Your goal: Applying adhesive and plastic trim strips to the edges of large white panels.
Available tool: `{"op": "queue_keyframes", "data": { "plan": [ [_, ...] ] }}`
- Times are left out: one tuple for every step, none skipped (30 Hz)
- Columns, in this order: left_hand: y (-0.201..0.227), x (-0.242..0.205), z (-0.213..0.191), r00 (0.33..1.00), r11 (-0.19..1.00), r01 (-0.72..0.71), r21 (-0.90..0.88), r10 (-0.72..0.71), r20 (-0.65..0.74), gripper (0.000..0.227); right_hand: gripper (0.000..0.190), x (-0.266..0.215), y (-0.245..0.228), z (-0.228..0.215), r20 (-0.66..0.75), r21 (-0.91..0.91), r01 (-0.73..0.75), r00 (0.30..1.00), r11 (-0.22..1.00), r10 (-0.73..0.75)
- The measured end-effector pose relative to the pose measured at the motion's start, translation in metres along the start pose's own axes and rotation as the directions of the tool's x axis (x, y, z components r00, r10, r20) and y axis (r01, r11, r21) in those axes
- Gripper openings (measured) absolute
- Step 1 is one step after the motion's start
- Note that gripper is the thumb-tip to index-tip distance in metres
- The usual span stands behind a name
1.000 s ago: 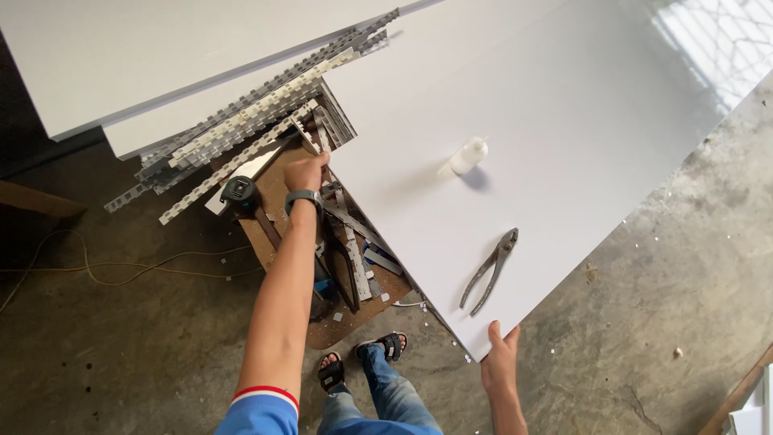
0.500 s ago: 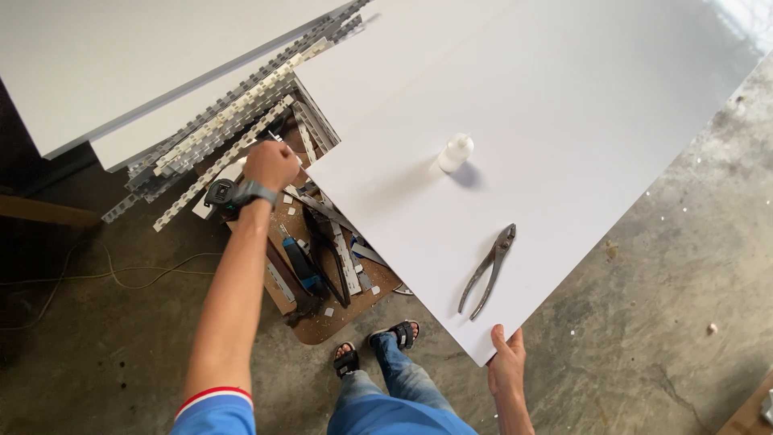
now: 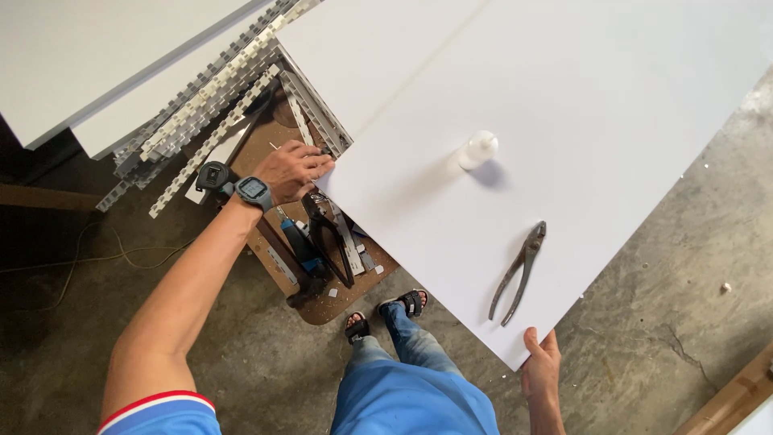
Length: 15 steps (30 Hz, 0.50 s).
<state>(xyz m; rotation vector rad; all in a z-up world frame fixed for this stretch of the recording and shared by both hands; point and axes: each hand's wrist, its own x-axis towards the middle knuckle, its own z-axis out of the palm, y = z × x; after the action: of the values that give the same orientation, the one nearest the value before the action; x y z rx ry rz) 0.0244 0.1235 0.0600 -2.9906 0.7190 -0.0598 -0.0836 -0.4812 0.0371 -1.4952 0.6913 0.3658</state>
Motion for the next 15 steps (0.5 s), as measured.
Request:
{"op": "queue_keyframes", "data": {
  "plan": [
    [0.002,0.001,0.0,1.0,1.0,0.003,-0.002,-0.003,0.005,0.051,0.05,0.004,0.001,-0.003,0.002,-0.003,-0.005,1.0,1.0,0.005],
    [0.003,0.001,0.0,1.0,0.999,-0.022,0.032,0.021,0.018,0.048,0.05,0.006,0.005,-0.006,0.016,0.019,0.017,1.0,1.0,-0.017],
    [0.005,0.002,-0.001,0.998,0.997,-0.047,0.065,0.045,0.032,0.046,0.049,0.008,0.008,-0.009,0.029,0.041,0.038,0.999,0.998,-0.039],
    [0.004,0.004,-0.002,0.998,0.997,-0.047,0.067,0.045,0.032,0.046,0.049,0.005,0.004,-0.005,0.031,0.043,0.038,0.999,0.998,-0.039],
    [0.003,0.006,-0.004,0.996,0.995,-0.069,0.075,0.064,0.058,0.043,0.049,0.003,0.0,-0.002,0.027,0.027,0.041,0.999,0.999,-0.041],
    [0.004,0.008,-0.005,0.992,0.992,-0.095,0.079,0.088,0.085,0.04,0.049,-0.002,-0.003,0.0,0.019,0.011,0.041,0.999,0.999,-0.041],
    [0.004,0.009,-0.004,0.992,0.992,-0.099,0.077,0.092,0.087,0.04,0.049,-0.002,0.0,-0.003,0.016,0.013,0.038,0.999,0.999,-0.038],
    [0.003,0.01,-0.004,0.989,0.984,-0.13,0.122,0.12,0.084,0.038,0.05,0.0,0.003,-0.004,0.013,0.012,0.041,0.999,0.999,-0.041],
    [0.001,0.01,-0.004,0.985,0.973,-0.161,0.167,0.149,0.081,0.036,0.051,0.002,0.005,-0.005,0.01,0.012,0.044,0.999,0.999,-0.044],
    [0.0,0.012,-0.007,0.985,0.972,-0.161,0.17,0.15,0.081,0.036,0.051,-0.001,0.0,-0.001,0.011,0.015,0.046,0.999,0.999,-0.046],
    [-0.001,0.014,-0.01,0.981,0.971,-0.175,0.16,0.159,0.11,0.035,0.051,-0.004,-0.005,0.004,-0.01,0.006,0.015,1.0,1.0,-0.014],
    [0.0,0.015,-0.012,0.976,0.971,-0.189,0.147,0.169,0.139,0.035,0.051,-0.009,-0.01,0.006,-0.033,-0.003,-0.018,0.999,1.0,0.018],
    [-0.001,0.017,-0.011,0.975,0.97,-0.191,0.147,0.171,0.139,0.035,0.051,-0.006,-0.007,0.003,-0.035,-0.002,-0.018,0.999,1.0,0.018],
    [-0.003,0.016,-0.009,0.968,0.958,-0.215,0.189,0.184,0.172,0.034,0.05,-0.004,-0.003,0.001,-0.018,0.016,0.009,1.0,1.0,-0.009],
    [-0.005,0.016,-0.007,0.959,0.943,-0.241,0.23,0.195,0.205,0.033,0.049,-0.002,0.002,0.0,-0.002,0.034,0.036,0.999,0.999,-0.036]
  ]
}}
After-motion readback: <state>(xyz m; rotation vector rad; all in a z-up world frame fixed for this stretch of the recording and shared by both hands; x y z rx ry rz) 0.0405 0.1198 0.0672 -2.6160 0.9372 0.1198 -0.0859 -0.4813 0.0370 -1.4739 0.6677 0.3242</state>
